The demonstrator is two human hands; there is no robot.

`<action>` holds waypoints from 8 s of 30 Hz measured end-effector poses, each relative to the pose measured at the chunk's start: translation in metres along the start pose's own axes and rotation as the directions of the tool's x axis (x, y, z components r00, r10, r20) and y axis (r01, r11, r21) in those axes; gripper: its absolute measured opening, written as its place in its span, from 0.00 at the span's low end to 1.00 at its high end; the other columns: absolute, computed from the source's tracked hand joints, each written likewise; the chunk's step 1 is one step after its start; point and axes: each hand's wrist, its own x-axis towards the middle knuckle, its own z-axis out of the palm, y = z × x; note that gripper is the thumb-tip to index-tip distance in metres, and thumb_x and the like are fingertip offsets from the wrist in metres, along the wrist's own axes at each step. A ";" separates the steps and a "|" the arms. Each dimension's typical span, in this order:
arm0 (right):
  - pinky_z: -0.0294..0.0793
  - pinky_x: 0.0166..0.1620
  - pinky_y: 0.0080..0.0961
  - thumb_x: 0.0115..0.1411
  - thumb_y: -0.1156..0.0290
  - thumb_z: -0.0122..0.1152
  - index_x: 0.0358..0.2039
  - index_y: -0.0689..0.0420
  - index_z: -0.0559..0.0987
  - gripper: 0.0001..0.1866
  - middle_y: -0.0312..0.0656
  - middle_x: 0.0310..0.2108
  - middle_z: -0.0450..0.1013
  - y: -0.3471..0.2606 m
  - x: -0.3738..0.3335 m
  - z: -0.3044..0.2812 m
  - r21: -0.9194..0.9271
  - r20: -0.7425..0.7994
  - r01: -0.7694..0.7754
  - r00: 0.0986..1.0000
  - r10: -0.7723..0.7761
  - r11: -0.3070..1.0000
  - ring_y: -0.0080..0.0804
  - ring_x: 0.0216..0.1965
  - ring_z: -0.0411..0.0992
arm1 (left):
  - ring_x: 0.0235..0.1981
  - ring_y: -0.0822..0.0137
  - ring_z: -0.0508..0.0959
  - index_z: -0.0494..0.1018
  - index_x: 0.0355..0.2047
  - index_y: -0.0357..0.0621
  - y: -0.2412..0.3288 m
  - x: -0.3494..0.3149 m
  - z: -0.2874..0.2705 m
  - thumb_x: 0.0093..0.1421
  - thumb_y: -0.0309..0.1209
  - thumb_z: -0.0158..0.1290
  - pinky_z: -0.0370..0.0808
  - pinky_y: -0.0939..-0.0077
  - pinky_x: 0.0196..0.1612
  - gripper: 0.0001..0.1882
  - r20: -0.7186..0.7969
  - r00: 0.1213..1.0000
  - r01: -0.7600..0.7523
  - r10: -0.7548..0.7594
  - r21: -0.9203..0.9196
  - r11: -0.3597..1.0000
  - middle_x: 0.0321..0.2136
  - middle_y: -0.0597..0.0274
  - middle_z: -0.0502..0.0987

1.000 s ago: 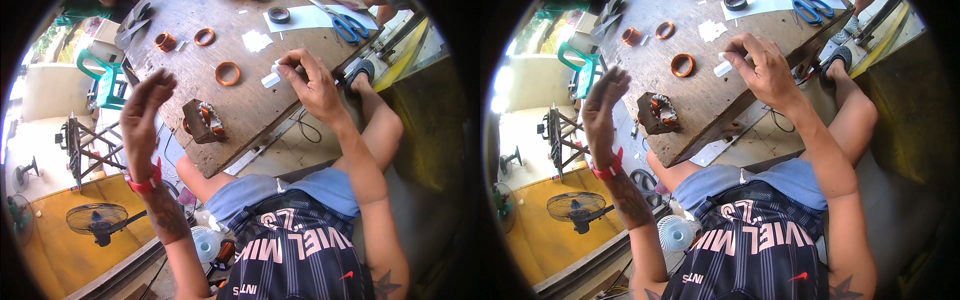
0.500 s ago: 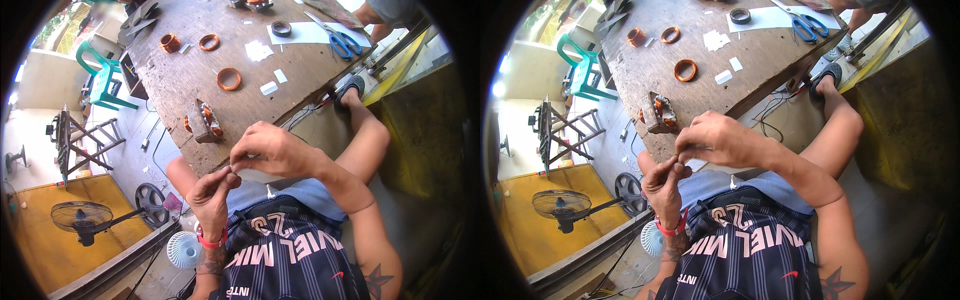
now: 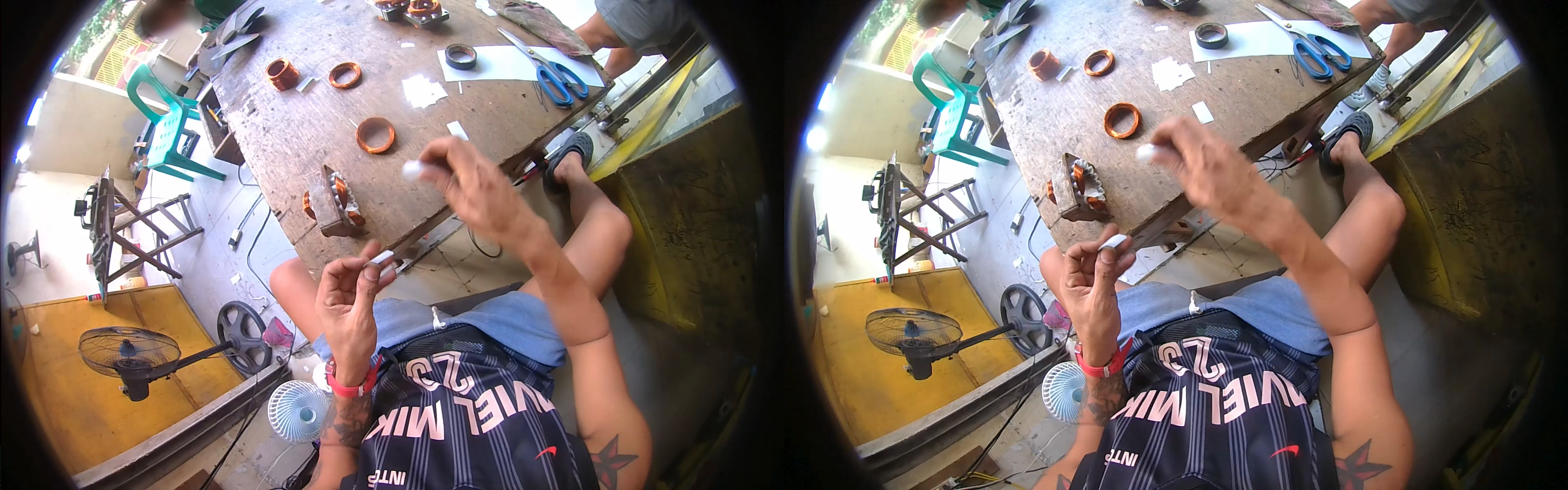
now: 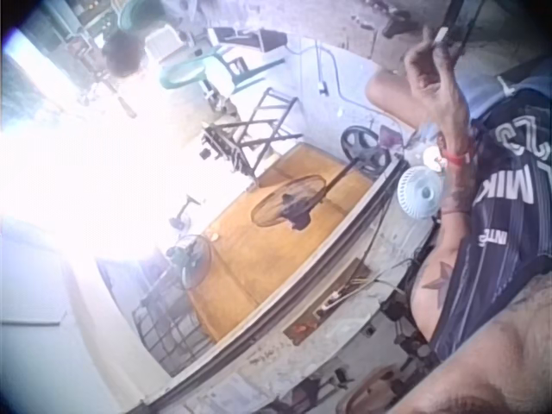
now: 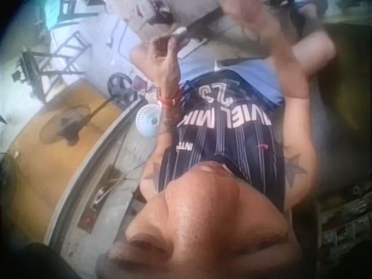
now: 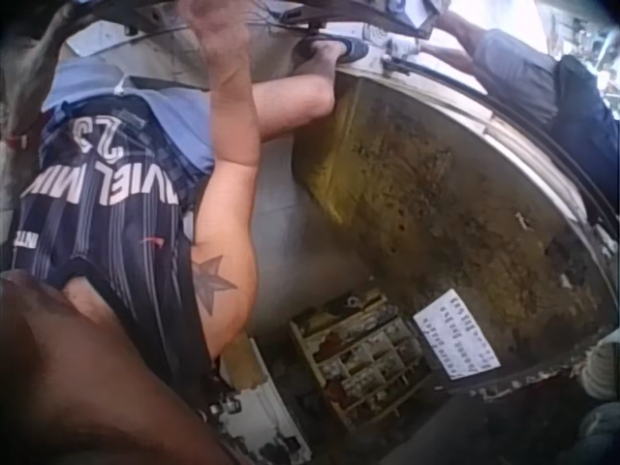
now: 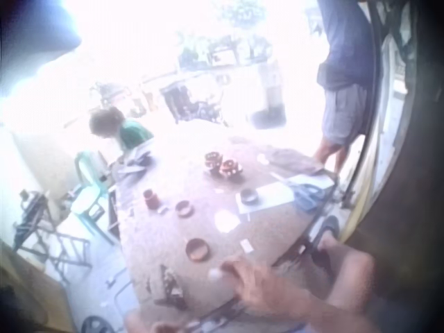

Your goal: The person cuts small rectangular pieces from a white sheet using scissors, then uses the pieces to wrap and secure copper coils onto a metal core. The person handles the coils and core by hand, placing each wrapped coil into position on the core.

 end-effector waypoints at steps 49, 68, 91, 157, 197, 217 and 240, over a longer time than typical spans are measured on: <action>0.66 0.63 0.38 0.69 0.62 0.63 0.41 0.55 0.88 0.11 0.42 0.50 0.73 0.007 0.042 0.029 -0.328 -0.115 0.077 0.986 -0.121 0.941 0.41 0.55 0.69 | 0.48 0.58 0.84 0.82 0.53 0.42 0.107 0.103 0.022 0.66 0.22 0.61 0.78 0.64 0.53 0.15 0.634 0.560 -0.798 0.533 0.586 0.142 0.44 0.54 0.86; 0.75 0.47 0.23 0.69 0.51 0.68 0.40 0.61 0.89 0.22 0.40 0.36 0.84 -0.015 0.045 0.019 0.583 0.231 -0.457 0.886 0.402 0.671 0.20 0.42 0.77 | 0.49 0.60 0.83 0.85 0.46 0.48 0.107 0.172 0.044 0.59 0.27 0.62 0.79 0.64 0.53 0.14 0.954 0.266 -0.920 0.139 0.294 -0.258 0.40 0.62 0.87; 0.71 0.59 0.24 0.72 0.60 0.66 0.52 0.59 0.86 0.17 0.37 0.49 0.73 -0.033 0.031 0.050 0.773 0.102 -0.246 0.958 0.269 0.585 0.26 0.51 0.74 | 0.54 0.58 0.79 0.81 0.54 0.48 0.089 0.133 0.017 0.66 0.31 0.62 0.68 0.61 0.61 0.16 0.538 0.691 -0.672 0.484 0.724 0.155 0.47 0.59 0.85; 0.81 0.57 0.38 0.60 0.79 0.69 0.43 0.61 0.83 0.10 0.44 0.62 0.73 -0.001 0.014 0.035 0.148 -0.033 0.241 0.971 -0.238 0.959 0.47 0.59 0.76 | 0.43 0.71 0.78 0.77 0.55 0.37 0.054 0.101 -0.062 0.75 0.30 0.56 0.74 0.78 0.49 0.13 0.137 0.914 -0.379 0.381 0.619 0.688 0.45 0.60 0.82; 0.82 0.55 0.30 0.64 0.71 0.59 0.44 0.55 0.86 0.12 0.39 0.64 0.73 0.002 0.012 0.054 -0.126 0.070 0.357 0.934 -0.351 0.926 0.35 0.53 0.76 | 0.35 0.83 0.78 0.85 0.40 0.30 0.088 0.128 -0.031 0.56 0.20 0.62 0.77 0.80 0.40 0.12 0.245 0.945 -0.110 -0.217 0.863 0.493 0.31 0.66 0.87; 0.79 0.56 0.33 0.60 0.75 0.60 0.36 0.64 0.83 0.08 0.50 0.50 0.78 -0.010 0.020 0.040 -0.131 0.153 0.373 0.923 -0.353 0.918 0.39 0.49 0.76 | 0.43 0.66 0.83 0.85 0.39 0.34 0.038 0.108 -0.058 0.54 0.13 0.59 0.78 0.72 0.48 0.13 0.270 0.952 -0.304 0.145 0.767 0.565 0.38 0.56 0.86; 0.78 0.58 0.34 0.61 0.72 0.59 0.42 0.55 0.83 0.10 0.42 0.51 0.80 0.007 0.036 0.047 -0.005 0.236 0.405 0.889 -0.392 0.914 0.38 0.52 0.77 | 0.55 0.41 0.75 0.72 0.55 0.48 0.038 0.128 -0.084 0.55 0.20 0.63 0.74 0.48 0.57 0.27 0.727 0.684 -0.714 0.060 0.649 0.263 0.57 0.44 0.73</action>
